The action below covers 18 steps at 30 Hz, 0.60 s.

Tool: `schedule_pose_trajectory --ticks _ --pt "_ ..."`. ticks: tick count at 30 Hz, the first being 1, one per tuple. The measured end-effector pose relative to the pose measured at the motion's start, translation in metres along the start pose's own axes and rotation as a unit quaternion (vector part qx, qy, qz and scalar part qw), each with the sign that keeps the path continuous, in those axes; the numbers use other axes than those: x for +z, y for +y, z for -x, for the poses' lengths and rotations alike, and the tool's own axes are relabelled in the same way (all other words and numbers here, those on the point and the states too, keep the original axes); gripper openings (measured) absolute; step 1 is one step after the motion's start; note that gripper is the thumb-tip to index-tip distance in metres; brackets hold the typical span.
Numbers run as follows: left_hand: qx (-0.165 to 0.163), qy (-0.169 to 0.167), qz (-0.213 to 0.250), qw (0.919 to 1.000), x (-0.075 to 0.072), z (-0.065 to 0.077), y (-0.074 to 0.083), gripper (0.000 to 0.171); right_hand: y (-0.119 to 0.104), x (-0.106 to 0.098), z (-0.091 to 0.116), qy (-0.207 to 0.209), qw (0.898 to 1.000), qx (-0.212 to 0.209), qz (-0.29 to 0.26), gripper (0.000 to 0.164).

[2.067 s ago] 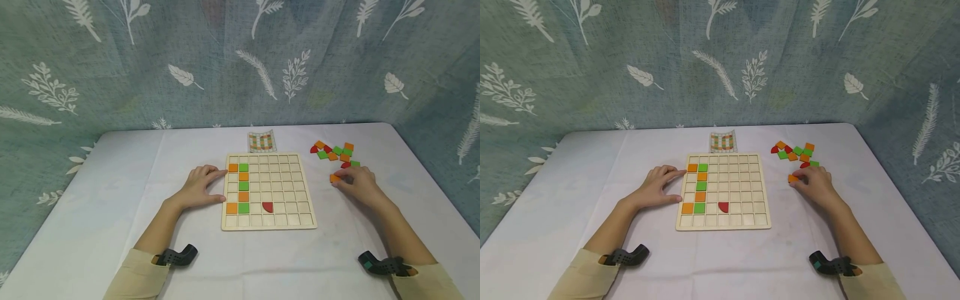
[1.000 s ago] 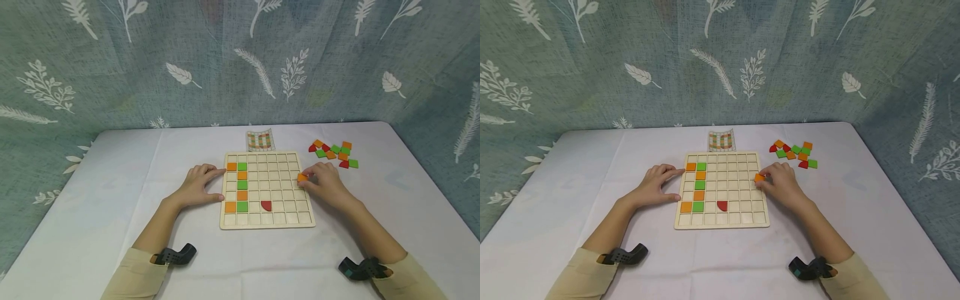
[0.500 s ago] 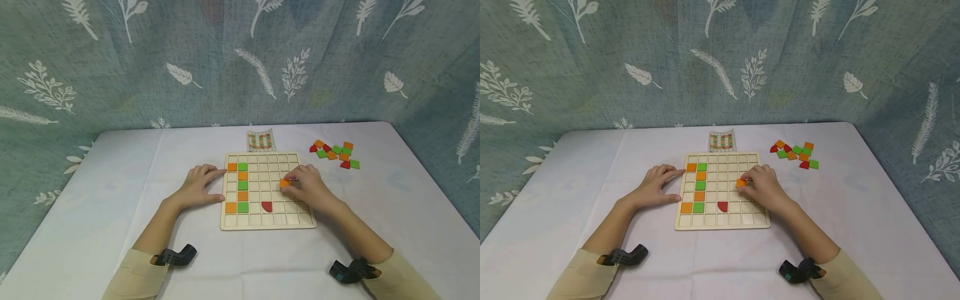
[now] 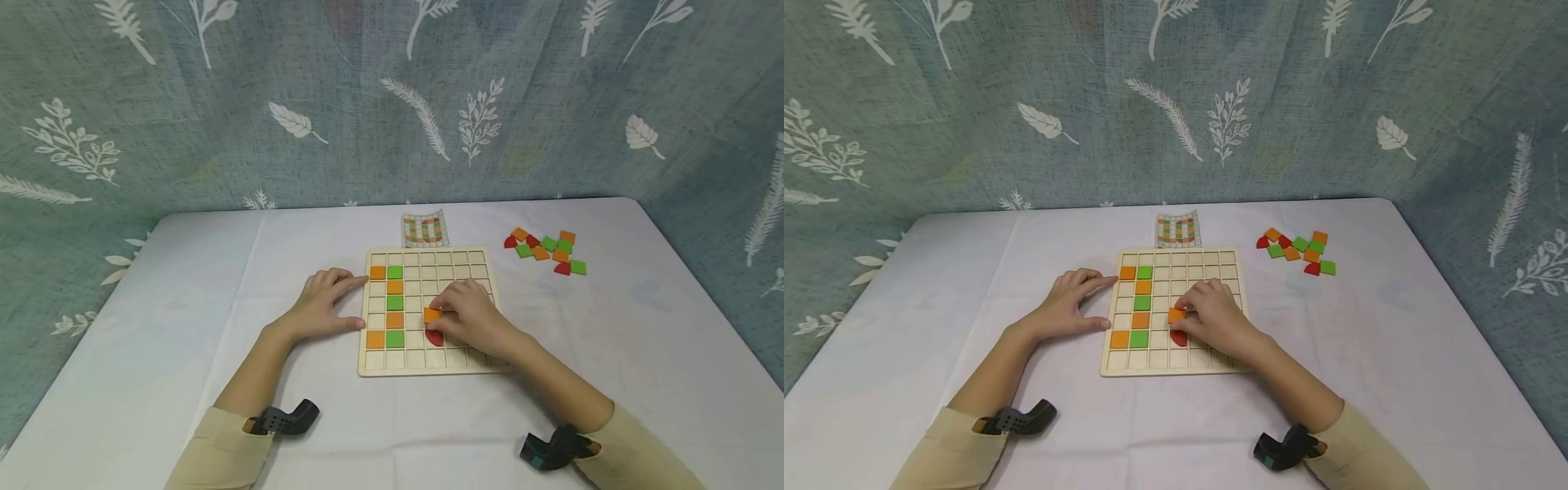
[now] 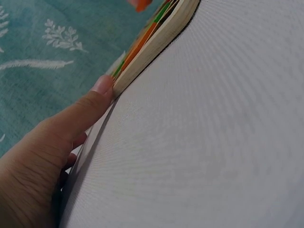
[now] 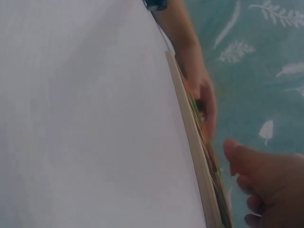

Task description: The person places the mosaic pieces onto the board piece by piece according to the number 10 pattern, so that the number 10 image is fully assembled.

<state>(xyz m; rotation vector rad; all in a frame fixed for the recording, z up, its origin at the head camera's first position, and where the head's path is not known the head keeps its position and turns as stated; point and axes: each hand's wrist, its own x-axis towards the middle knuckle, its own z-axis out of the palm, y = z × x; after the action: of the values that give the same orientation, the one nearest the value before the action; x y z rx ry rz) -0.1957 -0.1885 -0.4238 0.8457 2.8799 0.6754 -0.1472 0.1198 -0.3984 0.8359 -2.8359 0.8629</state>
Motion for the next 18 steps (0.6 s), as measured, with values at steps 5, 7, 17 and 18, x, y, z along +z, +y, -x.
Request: schedule_pose_trajectory --ticks 5,7,17,18 --pt "0.001 0.0 0.002 1.0 0.001 -0.001 -0.002 0.082 -0.009 0.005 0.002 -0.012 1.0 -0.019 0.003 0.032" --pt "0.0 0.001 0.003 1.0 0.002 -0.001 -0.002 0.082 -0.013 0.007 0.003 -0.013 1.0 -0.026 0.0 0.033" --pt "0.007 0.003 0.004 1.0 0.001 0.0 0.0 0.083 -0.018 0.019 0.006 -0.013 0.998 -0.063 0.025 0.029" --pt "0.007 0.003 0.002 1.0 0.001 0.0 0.0 0.083 -0.018 0.02 0.006 -0.01 0.997 -0.066 0.027 0.029"
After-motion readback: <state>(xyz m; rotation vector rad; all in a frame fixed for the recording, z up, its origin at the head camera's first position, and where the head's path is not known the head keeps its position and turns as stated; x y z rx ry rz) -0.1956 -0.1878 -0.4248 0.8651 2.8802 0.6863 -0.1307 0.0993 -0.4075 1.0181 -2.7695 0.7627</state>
